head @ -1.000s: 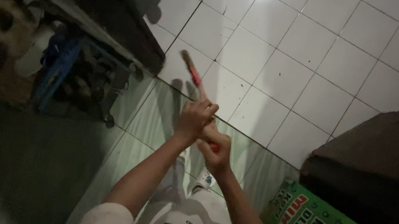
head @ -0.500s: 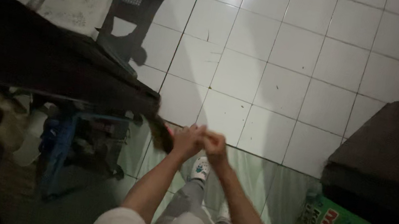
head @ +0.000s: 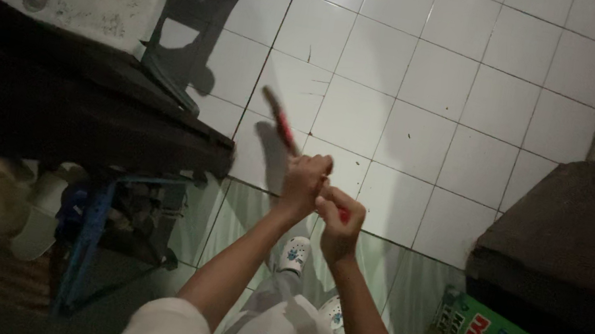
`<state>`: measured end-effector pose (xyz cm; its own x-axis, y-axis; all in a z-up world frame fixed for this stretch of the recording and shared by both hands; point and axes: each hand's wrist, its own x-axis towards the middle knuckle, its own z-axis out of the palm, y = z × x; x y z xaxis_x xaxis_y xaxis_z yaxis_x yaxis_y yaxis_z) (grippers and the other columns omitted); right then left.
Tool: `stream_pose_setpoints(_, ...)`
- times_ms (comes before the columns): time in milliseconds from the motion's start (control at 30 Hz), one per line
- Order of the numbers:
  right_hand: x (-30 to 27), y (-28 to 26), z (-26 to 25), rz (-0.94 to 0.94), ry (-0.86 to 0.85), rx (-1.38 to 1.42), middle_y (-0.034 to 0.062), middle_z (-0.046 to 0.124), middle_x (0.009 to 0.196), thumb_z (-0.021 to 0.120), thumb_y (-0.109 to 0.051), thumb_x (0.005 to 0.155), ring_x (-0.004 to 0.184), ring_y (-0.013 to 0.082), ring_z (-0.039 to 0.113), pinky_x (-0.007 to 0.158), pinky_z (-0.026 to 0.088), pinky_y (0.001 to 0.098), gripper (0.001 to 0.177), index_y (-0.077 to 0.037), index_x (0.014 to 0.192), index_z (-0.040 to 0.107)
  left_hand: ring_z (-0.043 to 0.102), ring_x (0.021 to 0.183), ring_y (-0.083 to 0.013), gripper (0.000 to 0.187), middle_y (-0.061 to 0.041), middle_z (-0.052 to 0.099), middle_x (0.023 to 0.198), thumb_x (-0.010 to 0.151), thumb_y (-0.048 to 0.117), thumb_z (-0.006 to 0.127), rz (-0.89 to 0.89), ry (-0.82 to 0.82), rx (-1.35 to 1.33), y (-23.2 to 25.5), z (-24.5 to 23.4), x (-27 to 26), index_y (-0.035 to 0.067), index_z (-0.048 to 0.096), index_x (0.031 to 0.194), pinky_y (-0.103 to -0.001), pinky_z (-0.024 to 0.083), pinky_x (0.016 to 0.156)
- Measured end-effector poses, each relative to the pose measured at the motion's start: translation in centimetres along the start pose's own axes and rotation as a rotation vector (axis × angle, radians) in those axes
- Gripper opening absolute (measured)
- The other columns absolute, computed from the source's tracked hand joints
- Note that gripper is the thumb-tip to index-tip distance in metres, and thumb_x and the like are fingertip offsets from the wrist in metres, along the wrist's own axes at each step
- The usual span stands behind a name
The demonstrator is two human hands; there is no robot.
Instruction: The person sweeps the tiled floor using a broom, moving debris towards a dustpan near a doorway.
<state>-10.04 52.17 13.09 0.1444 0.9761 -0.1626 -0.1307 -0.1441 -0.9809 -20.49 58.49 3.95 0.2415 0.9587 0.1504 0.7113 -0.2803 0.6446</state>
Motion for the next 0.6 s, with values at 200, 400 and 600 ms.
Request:
stream_pose_setpoints(200,1.5,3.4,1.0,0.116,-0.137,-0.037,-0.0008,0.053,0.067,0.058,-0.008,0.087,0.065,0.0083,0.047,0.058,0.039,0.0267,0.018,0.002,0.073,0.059,0.064,0.094,-0.0316,0.022,-0.005,0.067,0.091,0.079,0.025,0.069,-0.046,-0.103,0.147,-3.0,-0.2,-3.1,0.016,0.06,0.096,-0.053,0.041,0.084)
stream_pose_setpoints(400,1.8,6.9,-2.3,-0.141,-0.197,-0.292,0.0062,0.047,0.068,0.066,-0.003,0.089,0.068,0.0132,0.043,0.062,0.04,0.0303,0.022,0.008,0.076,0.051,0.061,0.102,-0.0321,0.034,-0.007,0.065,0.103,0.082,0.027,0.067,-0.137,-0.204,0.116,-3.1,4.2,-2.1,0.022,0.063,0.116,-0.056,0.041,0.085)
stream_pose_setpoints(600,0.4,-0.2,-8.3,-0.208,0.064,-0.248,0.0043,0.062,0.076,0.066,-0.006,0.09,0.066,0.0084,0.051,0.059,0.042,0.0259,0.013,0.007,0.094,0.068,0.069,0.087,-0.0329,0.023,-0.008,0.068,0.087,0.093,0.03,0.063,0.111,-0.27,-0.177,5.4,7.4,3.7,0.017,0.055,0.11,-0.046,0.054,0.081)
